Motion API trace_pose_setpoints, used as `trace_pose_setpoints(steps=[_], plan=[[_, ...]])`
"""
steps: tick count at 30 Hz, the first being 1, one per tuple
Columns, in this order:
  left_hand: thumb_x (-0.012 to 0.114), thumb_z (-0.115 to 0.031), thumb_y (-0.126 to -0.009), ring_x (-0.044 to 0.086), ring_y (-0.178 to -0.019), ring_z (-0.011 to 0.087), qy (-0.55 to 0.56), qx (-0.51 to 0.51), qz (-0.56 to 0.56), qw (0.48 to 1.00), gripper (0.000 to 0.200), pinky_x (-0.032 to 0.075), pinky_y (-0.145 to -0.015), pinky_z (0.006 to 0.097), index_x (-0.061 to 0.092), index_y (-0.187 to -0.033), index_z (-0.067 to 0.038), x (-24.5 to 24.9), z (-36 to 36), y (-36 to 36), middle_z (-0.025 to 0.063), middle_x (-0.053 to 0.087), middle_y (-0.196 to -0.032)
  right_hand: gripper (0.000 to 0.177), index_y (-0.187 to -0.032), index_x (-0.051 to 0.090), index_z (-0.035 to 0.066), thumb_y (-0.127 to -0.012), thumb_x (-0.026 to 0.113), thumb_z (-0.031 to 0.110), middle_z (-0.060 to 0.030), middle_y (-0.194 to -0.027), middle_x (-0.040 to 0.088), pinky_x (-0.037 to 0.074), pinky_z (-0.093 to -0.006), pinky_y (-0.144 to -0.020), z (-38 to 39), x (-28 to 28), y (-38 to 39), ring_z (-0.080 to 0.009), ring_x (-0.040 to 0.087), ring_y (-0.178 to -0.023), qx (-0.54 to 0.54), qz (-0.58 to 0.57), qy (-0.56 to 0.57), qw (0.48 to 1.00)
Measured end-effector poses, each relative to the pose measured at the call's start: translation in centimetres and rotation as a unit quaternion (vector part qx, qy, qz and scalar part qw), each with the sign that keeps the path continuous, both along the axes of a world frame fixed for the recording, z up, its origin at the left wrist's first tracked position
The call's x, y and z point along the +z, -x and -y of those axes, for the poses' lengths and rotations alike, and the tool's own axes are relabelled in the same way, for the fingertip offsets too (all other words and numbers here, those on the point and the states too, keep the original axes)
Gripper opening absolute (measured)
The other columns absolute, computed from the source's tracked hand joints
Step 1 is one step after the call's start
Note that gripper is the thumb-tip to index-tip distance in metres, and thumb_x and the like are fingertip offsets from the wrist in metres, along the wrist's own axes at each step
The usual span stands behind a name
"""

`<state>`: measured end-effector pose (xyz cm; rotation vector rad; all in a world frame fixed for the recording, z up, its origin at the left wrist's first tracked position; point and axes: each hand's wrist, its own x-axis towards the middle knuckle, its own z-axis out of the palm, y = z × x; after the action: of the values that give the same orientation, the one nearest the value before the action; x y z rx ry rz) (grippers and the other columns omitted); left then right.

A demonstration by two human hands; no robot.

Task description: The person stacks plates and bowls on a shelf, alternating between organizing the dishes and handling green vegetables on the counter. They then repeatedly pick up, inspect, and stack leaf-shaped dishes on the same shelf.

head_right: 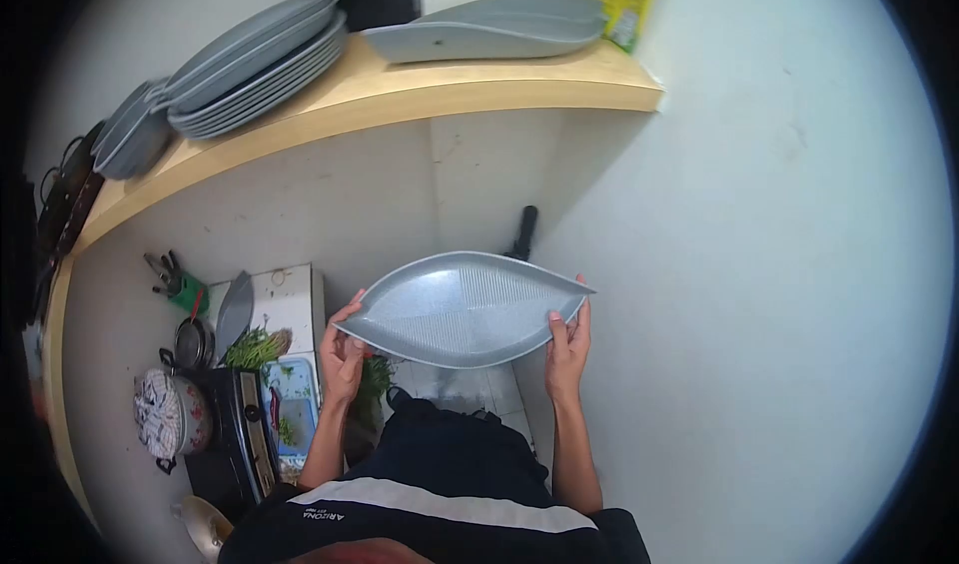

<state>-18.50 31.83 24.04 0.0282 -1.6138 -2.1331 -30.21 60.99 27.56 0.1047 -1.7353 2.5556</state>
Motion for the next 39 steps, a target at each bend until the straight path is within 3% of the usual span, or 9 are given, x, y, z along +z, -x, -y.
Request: trace_pose_setpoints(steps=[2,6,8,14,20,23,26,29,39], plan=[[0.071,-0.016,-0.092,0.045,-0.136,0.0263,0.046,0.021,-0.048,0.998,0.041,0.036,-0.110,0.0357,0.056,-0.127,-0.001,2.3,-1.4,1.0,0.0251,0.043,-0.151,0.058,-0.153,0.027,-0.001,-0.102,0.051,0.009,-0.0120,-0.124,0.060,0.040,-0.0269,-0.100,-1.5,2.1,0.4,-0.0146,0.056,-0.111,-0.016,-0.051,0.021,0.998],[0.072,-0.015,-0.092,0.051,-0.127,0.0218,0.156,0.050,-0.110,0.980,0.027,0.039,-0.102,0.0321,0.061,-0.113,-0.002,7.0,-1.9,3.3,0.0258,0.051,-0.145,0.050,-0.146,0.036,-0.006,-0.101,0.053,0.010,-0.0074,-0.117,0.062,0.044,-0.0261,-0.095,-3.1,8.3,2.0,-0.0109,0.058,-0.104,-0.059,-0.100,0.034,0.993],[0.070,-0.014,-0.093,0.052,-0.125,0.0212,0.189,0.065,-0.140,0.970,0.026,0.039,-0.101,0.0314,0.060,-0.113,-0.002,10.7,-1.9,4.7,0.0256,0.051,-0.144,0.044,-0.141,0.043,-0.009,-0.102,0.049,0.010,-0.0131,-0.124,0.061,0.039,-0.0263,-0.101,-3.6,11.7,3.6,-0.0155,0.055,-0.113,-0.083,-0.165,-0.039,0.982],[0.061,-0.016,-0.101,0.054,-0.117,0.0157,0.249,0.183,-0.224,0.924,0.020,0.041,-0.098,0.0275,0.058,-0.114,-0.001,22.0,-1.6,7.7,0.0204,0.056,-0.140,0.036,-0.126,0.058,-0.010,-0.102,0.053,0.017,-0.0095,-0.107,0.066,0.046,-0.0265,-0.085,-2.2,22.0,10.4,-0.0121,0.057,-0.094,-0.134,-0.259,-0.112,0.950],[0.066,-0.013,-0.096,0.065,-0.095,0.0136,0.365,0.191,-0.284,0.866,0.020,0.050,-0.084,0.0260,0.062,-0.109,0.002,30.6,-0.7,12.4,0.0165,0.069,-0.122,0.034,-0.101,0.071,-0.010,-0.091,0.063,0.022,-0.0089,-0.084,0.071,0.050,-0.0305,-0.075,0.2,29.4,23.7,-0.0143,0.062,-0.076,-0.098,-0.299,-0.169,0.934],[0.067,-0.020,-0.096,0.063,-0.078,0.0105,0.376,0.228,-0.274,0.856,0.024,0.050,-0.072,0.0259,0.065,-0.103,0.003,31.5,0.6,16.3,0.0130,0.074,-0.098,0.029,-0.099,0.070,-0.010,-0.090,0.066,0.018,-0.0099,-0.090,0.071,0.054,-0.0293,-0.075,1.7,31.8,27.7,-0.0149,0.067,-0.078,-0.165,-0.269,-0.271,0.910],[0.065,-0.023,-0.098,0.057,-0.080,0.0079,0.418,0.238,-0.110,0.870,0.027,0.046,-0.074,0.0225,0.064,-0.104,0.004,32.8,0.7,16.9,0.0076,0.071,-0.088,0.030,-0.093,0.071,-0.010,-0.085,0.070,0.019,-0.0118,-0.085,0.072,0.055,-0.0305,-0.072,2.9,32.4,29.8,-0.0174,0.069,-0.071,-0.182,-0.226,-0.331,0.898],[0.066,-0.027,-0.097,0.053,-0.072,0.0072,0.428,0.245,-0.119,0.862,0.033,0.044,-0.068,0.0232,0.064,-0.103,0.005,32.5,0.4,17.6,0.0057,0.065,-0.074,0.029,-0.089,0.071,-0.009,-0.084,0.071,0.019,-0.0123,-0.085,0.072,0.056,-0.0283,-0.068,3.4,31.8,30.8,-0.0167,0.070,-0.071,-0.155,-0.198,-0.392,0.885],[0.063,-0.023,-0.098,0.052,-0.060,0.0155,0.471,0.264,-0.135,0.831,0.029,0.044,-0.059,0.0318,0.062,-0.100,0.006,31.8,0.8,19.6,0.0135,0.062,-0.069,0.022,-0.083,0.071,-0.007,-0.082,0.071,0.015,-0.0099,-0.071,0.070,0.055,-0.0243,-0.059,4.1,29.6,32.2,-0.0137,0.068,-0.065,-0.129,-0.178,-0.374,0.901]])
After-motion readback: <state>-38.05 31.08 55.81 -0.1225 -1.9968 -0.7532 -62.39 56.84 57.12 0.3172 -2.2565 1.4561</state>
